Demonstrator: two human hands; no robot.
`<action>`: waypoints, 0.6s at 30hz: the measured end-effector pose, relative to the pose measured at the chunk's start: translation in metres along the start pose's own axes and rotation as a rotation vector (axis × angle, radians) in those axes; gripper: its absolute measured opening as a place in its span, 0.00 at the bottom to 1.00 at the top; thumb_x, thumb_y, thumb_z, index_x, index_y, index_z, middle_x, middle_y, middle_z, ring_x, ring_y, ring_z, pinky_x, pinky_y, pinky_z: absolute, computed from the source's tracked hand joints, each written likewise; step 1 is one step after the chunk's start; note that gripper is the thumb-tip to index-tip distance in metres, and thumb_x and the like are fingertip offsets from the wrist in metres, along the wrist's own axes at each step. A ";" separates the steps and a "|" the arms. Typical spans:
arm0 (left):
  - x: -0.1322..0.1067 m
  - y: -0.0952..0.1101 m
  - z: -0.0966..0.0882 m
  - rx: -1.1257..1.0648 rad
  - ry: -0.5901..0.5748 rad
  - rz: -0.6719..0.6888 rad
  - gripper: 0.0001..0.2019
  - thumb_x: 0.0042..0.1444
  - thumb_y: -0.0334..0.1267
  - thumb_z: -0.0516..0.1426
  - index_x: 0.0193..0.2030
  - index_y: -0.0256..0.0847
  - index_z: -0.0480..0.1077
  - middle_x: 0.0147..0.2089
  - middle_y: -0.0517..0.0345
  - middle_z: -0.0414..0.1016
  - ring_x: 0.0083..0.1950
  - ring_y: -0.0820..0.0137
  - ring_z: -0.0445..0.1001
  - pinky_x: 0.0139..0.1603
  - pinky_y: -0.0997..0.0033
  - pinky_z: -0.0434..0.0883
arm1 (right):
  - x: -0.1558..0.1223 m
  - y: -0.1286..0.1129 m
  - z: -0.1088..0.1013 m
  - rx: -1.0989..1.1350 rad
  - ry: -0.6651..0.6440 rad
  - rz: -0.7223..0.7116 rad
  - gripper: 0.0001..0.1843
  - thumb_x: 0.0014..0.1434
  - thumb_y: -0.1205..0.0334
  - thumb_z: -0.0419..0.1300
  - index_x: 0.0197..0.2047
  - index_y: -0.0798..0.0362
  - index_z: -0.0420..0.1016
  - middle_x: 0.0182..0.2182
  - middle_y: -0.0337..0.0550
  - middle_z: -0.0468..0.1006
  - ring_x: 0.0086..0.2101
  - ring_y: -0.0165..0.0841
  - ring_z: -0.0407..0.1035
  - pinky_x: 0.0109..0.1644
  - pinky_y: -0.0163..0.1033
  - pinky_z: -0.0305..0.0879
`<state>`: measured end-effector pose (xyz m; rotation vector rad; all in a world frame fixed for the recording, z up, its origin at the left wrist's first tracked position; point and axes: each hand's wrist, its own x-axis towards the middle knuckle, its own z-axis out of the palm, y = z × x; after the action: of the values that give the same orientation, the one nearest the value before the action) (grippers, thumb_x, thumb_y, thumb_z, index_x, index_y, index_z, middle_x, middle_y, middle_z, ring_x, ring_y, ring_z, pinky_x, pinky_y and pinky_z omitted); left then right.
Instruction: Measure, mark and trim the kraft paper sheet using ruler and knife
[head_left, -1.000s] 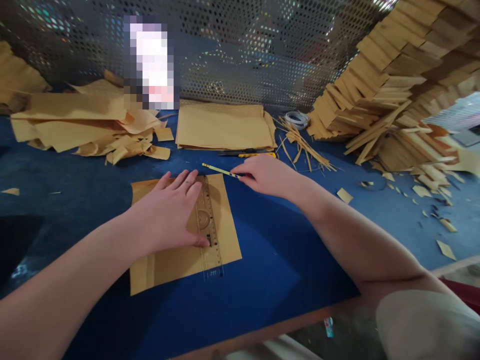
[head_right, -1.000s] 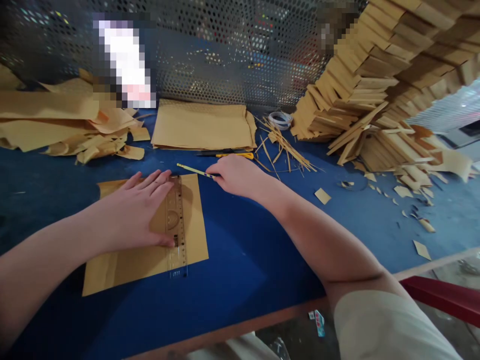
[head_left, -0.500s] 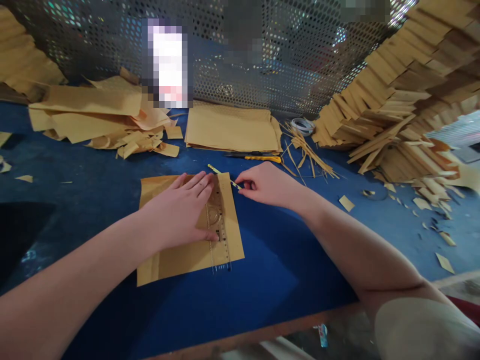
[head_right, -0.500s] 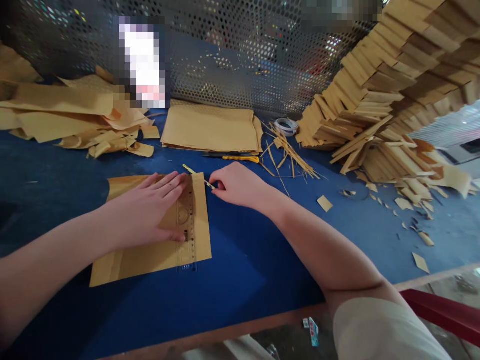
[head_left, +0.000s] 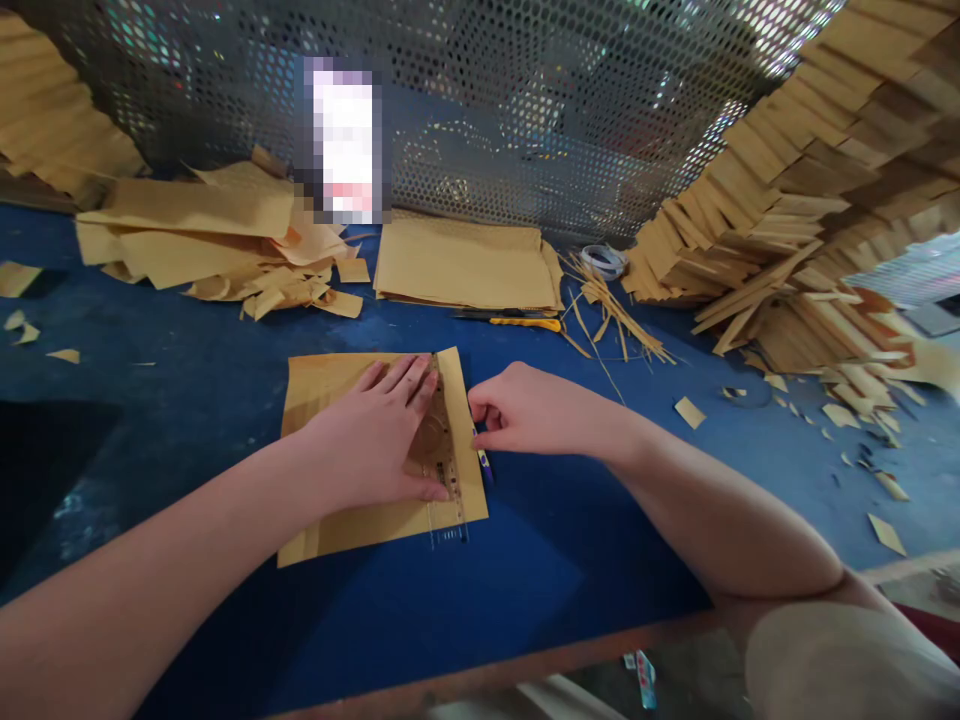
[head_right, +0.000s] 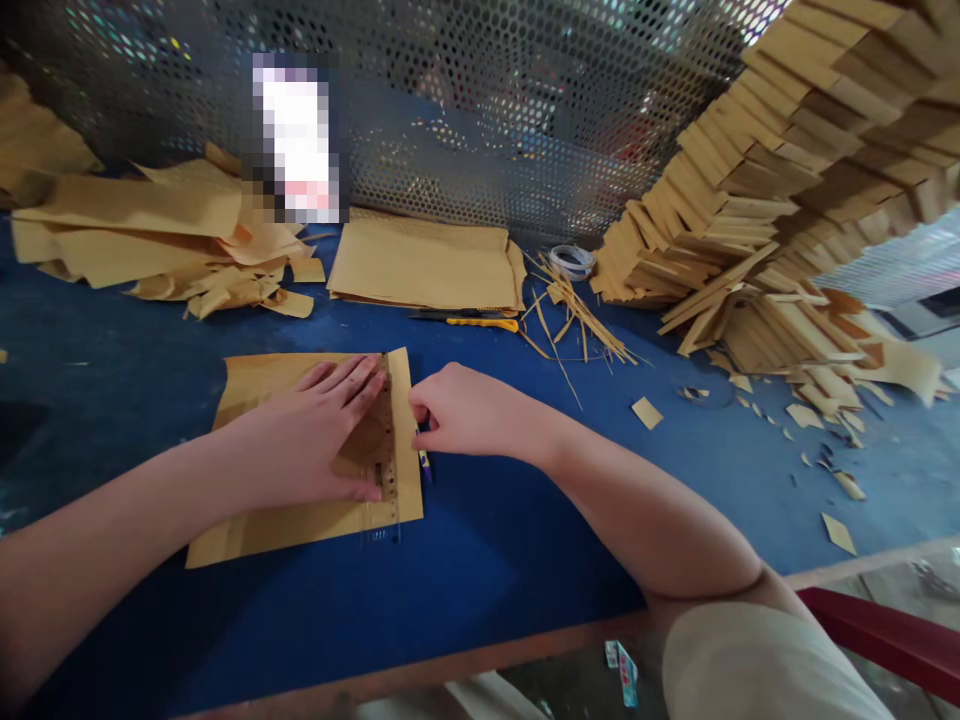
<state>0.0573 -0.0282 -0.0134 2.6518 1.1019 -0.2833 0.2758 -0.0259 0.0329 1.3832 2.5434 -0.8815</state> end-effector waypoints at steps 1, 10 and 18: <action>0.000 0.000 0.000 0.007 -0.005 -0.001 0.67 0.49 0.77 0.56 0.78 0.22 0.39 0.80 0.31 0.31 0.81 0.43 0.33 0.79 0.43 0.42 | 0.000 0.002 -0.001 0.012 -0.028 -0.018 0.08 0.56 0.66 0.69 0.29 0.53 0.74 0.25 0.35 0.79 0.28 0.29 0.73 0.31 0.34 0.55; 0.004 -0.002 0.006 0.001 0.031 0.043 0.67 0.50 0.80 0.50 0.78 0.25 0.37 0.80 0.34 0.29 0.82 0.44 0.33 0.79 0.44 0.38 | 0.022 0.053 0.000 -0.040 0.279 -0.149 0.43 0.39 0.51 0.81 0.56 0.55 0.72 0.52 0.53 0.78 0.51 0.45 0.72 0.55 0.47 0.67; 0.006 0.001 0.006 -0.005 0.034 0.035 0.67 0.49 0.81 0.50 0.78 0.24 0.37 0.81 0.33 0.31 0.81 0.42 0.33 0.79 0.43 0.39 | 0.024 0.053 0.006 0.008 0.308 -0.176 0.50 0.42 0.54 0.80 0.65 0.52 0.67 0.62 0.56 0.73 0.61 0.50 0.68 0.66 0.56 0.63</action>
<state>0.0612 -0.0270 -0.0209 2.6780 1.0634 -0.2291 0.3035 0.0107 -0.0041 1.4107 2.9322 -0.7549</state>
